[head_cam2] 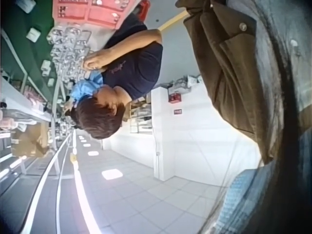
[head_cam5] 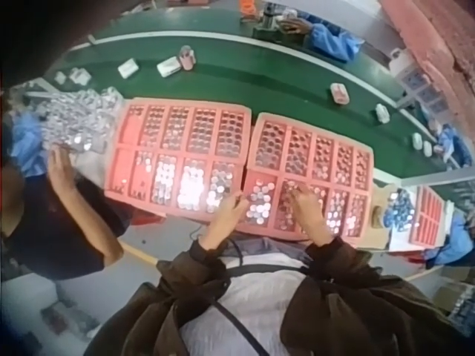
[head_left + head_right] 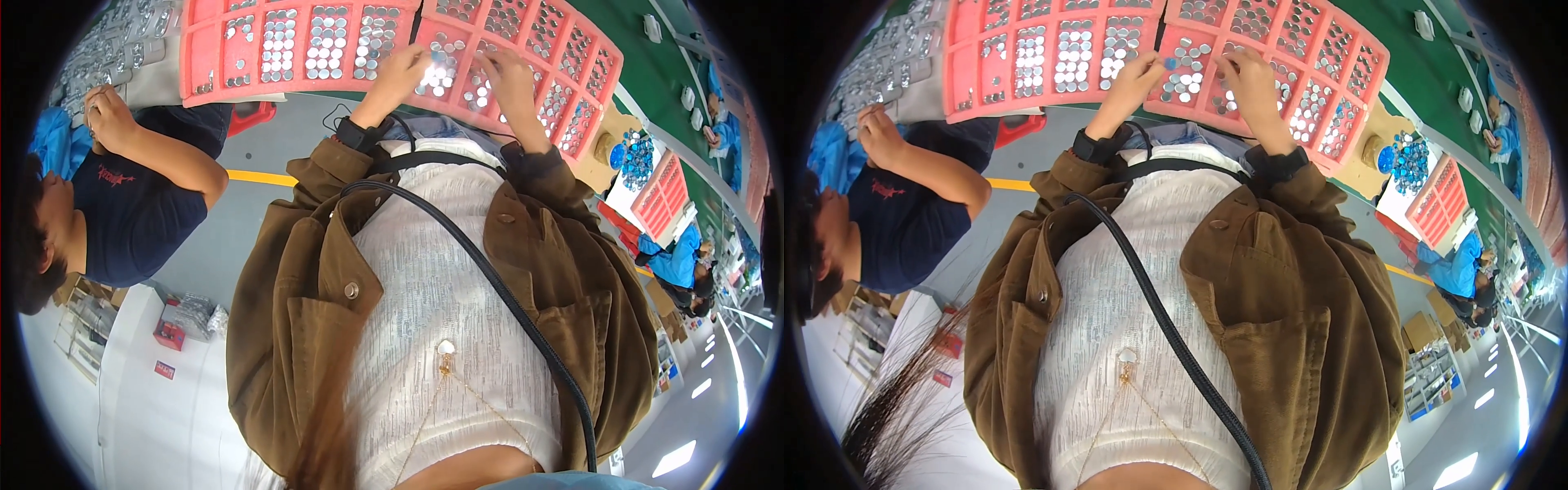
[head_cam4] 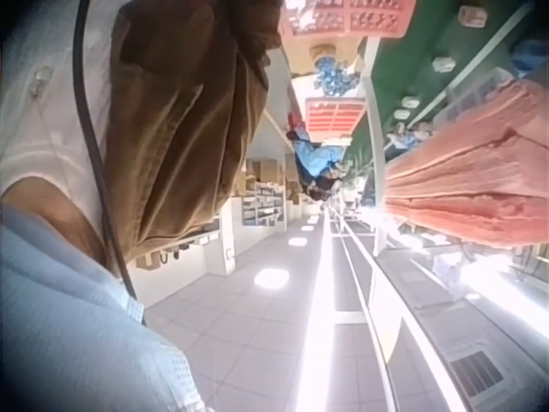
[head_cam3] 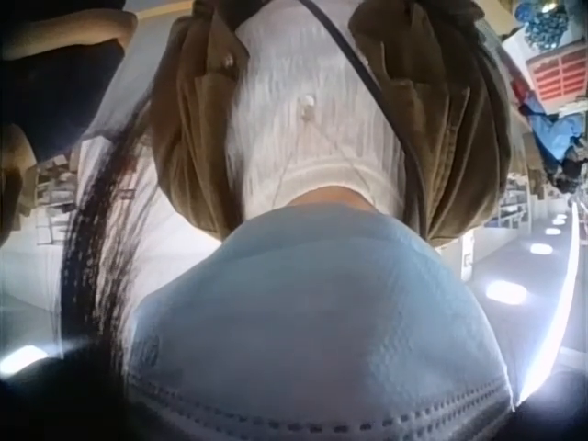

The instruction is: The person picks up blue components from a container and places them onto silver discs in a pink tray, pressing them down by hand. They then pick up small silver pieces and place them onto the blue components.

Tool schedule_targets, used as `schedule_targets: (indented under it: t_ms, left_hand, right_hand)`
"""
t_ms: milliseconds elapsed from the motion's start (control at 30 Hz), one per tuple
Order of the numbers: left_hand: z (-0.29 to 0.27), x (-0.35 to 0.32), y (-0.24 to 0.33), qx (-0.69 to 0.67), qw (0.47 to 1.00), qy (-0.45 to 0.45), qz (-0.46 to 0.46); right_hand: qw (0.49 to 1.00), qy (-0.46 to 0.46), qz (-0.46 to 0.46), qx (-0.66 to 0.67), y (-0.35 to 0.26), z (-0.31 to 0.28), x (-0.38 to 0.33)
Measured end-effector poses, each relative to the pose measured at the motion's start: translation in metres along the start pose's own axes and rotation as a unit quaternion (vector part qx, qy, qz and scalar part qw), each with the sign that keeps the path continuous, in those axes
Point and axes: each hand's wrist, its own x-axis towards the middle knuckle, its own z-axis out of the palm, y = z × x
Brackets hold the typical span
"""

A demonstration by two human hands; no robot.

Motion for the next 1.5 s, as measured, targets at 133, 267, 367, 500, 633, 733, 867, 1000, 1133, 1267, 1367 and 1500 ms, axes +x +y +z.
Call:
schedule_targets:
  t_ms: [133,267,367,500,633,733,867,1000,1133,1267,1367,1500]
  left_hand:
    - [0.008,-0.001,0.009,-0.044,0.996,-0.069,0.032]
    - [0.005,-0.006,0.019,-0.129,0.988,-0.081,0.029]
    - [-0.002,-0.008,0.026,-0.271,0.959,-0.082,-0.015]
    - [-0.009,-0.006,0.026,-0.349,0.936,0.018,-0.047]
    - [-0.004,-0.006,0.029,-0.339,0.934,0.107,0.028]
    - [-0.005,-0.014,0.04,-0.292,0.95,0.108,0.023]
    - [-0.001,-0.005,0.027,-0.259,0.957,0.116,0.053]
    - [-0.001,-0.007,0.025,-0.226,0.965,0.128,0.04]
    - [0.001,-0.008,0.03,-0.277,0.951,0.124,0.063]
    - [-0.006,-0.003,0.021,-0.33,0.938,0.106,0.028]
    - [-0.015,-0.004,0.016,-0.305,0.95,0.06,-0.017]
    - [-0.01,-0.008,0.03,-0.29,0.956,-0.001,-0.043]
  right_hand:
    - [0.898,-0.165,0.15,0.379,-0.01,0.014,0.012]
    - [0.852,-0.148,0.161,0.477,-0.014,0.019,0.018]
    - [0.809,-0.116,0.181,0.547,-0.017,0.013,0.022]
    - [0.751,-0.141,0.196,0.614,-0.023,0.01,0.024]
    - [0.716,-0.17,0.228,0.638,-0.03,0.006,0.025]
    - [0.738,-0.184,0.228,0.608,-0.042,0.005,0.021]
    - [0.857,-0.201,0.177,0.44,-0.061,0.009,0.022]
    - [0.956,-0.159,0.089,0.231,-0.07,0.019,0.019]
    - [0.963,-0.087,0.013,0.253,-0.066,0.029,0.015]
    - [0.934,-0.105,0.072,0.335,-0.059,0.026,0.021]
    - [0.909,-0.119,0.119,0.383,-0.054,0.019,0.025]
    - [0.91,-0.158,0.117,0.366,-0.047,0.016,0.025]
